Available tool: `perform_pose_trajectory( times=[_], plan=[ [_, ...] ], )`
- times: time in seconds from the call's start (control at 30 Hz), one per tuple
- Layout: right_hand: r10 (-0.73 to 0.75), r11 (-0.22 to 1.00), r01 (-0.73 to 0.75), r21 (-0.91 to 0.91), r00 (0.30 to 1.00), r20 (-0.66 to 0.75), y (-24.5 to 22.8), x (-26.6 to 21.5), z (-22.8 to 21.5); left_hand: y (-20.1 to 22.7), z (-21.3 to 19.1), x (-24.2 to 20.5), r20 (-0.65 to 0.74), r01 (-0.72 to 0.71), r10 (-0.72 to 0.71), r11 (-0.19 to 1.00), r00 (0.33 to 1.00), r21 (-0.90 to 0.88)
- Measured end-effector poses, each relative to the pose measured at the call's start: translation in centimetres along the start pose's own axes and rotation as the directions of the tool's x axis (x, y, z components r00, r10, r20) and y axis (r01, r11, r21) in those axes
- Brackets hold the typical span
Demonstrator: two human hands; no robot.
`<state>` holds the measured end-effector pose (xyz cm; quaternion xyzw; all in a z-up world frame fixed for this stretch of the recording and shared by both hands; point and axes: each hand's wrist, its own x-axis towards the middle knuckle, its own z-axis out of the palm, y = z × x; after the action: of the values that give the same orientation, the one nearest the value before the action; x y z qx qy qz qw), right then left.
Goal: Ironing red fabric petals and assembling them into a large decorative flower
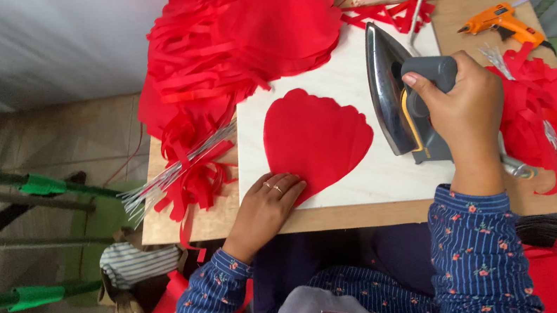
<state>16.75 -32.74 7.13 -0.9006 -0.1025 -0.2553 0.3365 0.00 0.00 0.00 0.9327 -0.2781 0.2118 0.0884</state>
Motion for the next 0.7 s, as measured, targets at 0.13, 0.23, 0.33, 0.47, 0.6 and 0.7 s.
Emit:
perform_pose_trajectory(
  times=[0.13, 0.23, 0.33, 0.47, 0.6, 0.7],
  plan=[
    [-0.022, 0.999, 0.025, -0.02, 0.99, 0.137, -4.3, 1.3, 0.3, 1.8, -0.2, -2.4, -0.039, 0.148, -0.155, 0.978, 0.987, -0.147],
    [-0.087, 0.974, 0.15, -0.167, 0.938, 0.336, -9.8, 2.2, 1.0, 2.0, 0.2, -2.5, -0.036, 0.363, -0.387, 0.89, 0.921, -0.275],
    [-0.081, 0.938, 0.248, -0.242, 0.837, 0.542, -13.1, 2.9, 3.8, 2.1, 1.2, -0.3, -0.136, 0.493, -0.552, 0.812, 0.823, -0.311],
    [-0.101, 0.902, 0.362, -0.234, 0.706, 0.701, -13.6, 3.1, 8.6, 2.1, 4.0, 2.9, 0.028, 0.669, -0.681, 0.709, 0.732, -0.225],
    [-0.047, 0.881, 0.385, -0.275, 0.649, 0.759, -14.0, 3.2, 10.1, 2.5, 4.6, 5.1, 0.19, 0.729, -0.711, 0.683, 0.677, -0.042],
    [-0.022, 0.883, 0.367, -0.294, 0.656, 0.754, -14.2, 3.1, 10.1, 2.9, 4.5, 5.3, 0.31, 0.72, -0.702, 0.69, 0.641, 0.074]
  ],
)
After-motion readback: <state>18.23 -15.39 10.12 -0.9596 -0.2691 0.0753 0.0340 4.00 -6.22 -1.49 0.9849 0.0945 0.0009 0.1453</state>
